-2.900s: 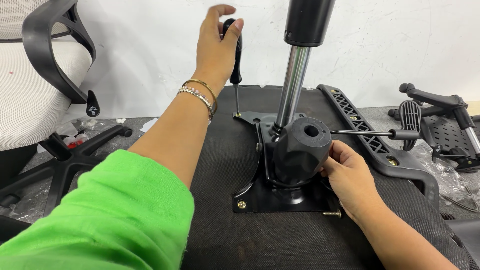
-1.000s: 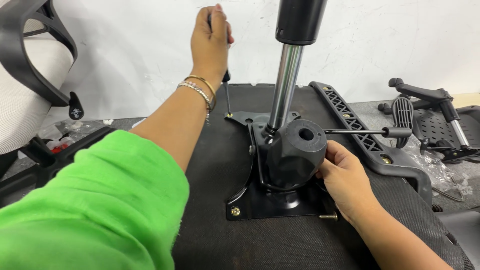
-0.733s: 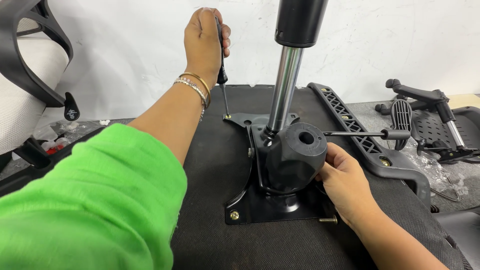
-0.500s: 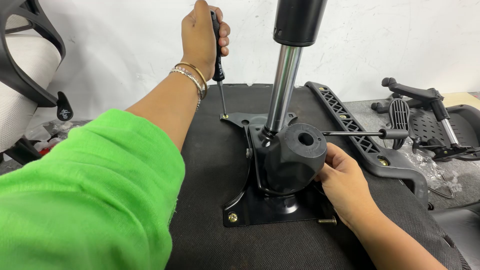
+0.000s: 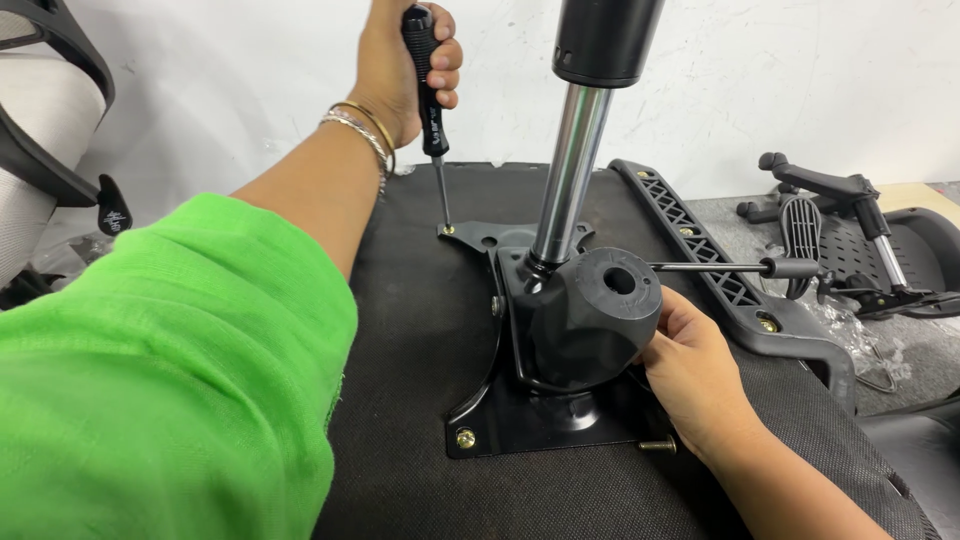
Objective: The person attaches the gas lift cylinder to the underside of an office chair seat using a screwdriver. They align the metal base plate, insert screws, and tighten them to secure the connection.
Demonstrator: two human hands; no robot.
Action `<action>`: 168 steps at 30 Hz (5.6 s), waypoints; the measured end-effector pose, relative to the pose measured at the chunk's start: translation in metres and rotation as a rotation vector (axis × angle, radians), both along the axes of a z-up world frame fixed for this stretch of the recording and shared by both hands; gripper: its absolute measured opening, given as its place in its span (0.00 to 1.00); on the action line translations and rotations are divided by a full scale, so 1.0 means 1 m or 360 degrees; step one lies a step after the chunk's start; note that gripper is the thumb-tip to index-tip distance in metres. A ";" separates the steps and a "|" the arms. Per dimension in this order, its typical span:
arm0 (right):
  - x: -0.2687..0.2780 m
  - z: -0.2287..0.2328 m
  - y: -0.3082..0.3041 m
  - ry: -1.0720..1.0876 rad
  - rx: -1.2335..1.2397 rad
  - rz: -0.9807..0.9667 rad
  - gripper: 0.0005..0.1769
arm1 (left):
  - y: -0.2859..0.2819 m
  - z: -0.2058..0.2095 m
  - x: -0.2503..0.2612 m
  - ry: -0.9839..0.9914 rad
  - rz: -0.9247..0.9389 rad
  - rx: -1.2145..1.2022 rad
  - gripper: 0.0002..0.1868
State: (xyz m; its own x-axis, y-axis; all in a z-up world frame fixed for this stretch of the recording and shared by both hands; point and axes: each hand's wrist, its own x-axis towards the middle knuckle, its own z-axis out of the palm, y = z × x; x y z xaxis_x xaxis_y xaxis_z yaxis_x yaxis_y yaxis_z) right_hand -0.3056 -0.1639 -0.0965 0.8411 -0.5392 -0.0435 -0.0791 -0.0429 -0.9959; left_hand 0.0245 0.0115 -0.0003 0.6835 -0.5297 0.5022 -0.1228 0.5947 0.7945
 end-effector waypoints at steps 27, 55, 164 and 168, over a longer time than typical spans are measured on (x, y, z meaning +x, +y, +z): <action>-0.002 0.009 -0.022 -0.0266 0.0678 -0.0072 0.16 | -0.029 0.003 -0.036 -0.0165 0.0811 0.0022 0.17; -0.003 0.003 -0.049 -0.0305 0.1103 -0.0053 0.20 | 0.002 -0.018 0.034 -0.0250 -0.0134 0.0160 0.18; 0.000 0.006 -0.036 -0.0261 0.0741 0.0059 0.16 | -0.031 -0.022 0.019 -0.0247 0.0418 0.0271 0.17; 0.001 0.007 -0.034 -0.0279 0.0792 0.0077 0.15 | -0.028 -0.022 0.023 -0.0182 0.0349 0.0294 0.16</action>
State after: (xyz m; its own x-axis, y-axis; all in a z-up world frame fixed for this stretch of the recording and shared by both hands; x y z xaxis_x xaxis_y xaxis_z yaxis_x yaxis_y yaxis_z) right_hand -0.3043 -0.1977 -0.0895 0.8822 -0.4495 -0.1407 0.0809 0.4388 -0.8949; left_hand 0.0474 -0.0169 -0.0218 0.7362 -0.4651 0.4916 -0.3272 0.3912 0.8602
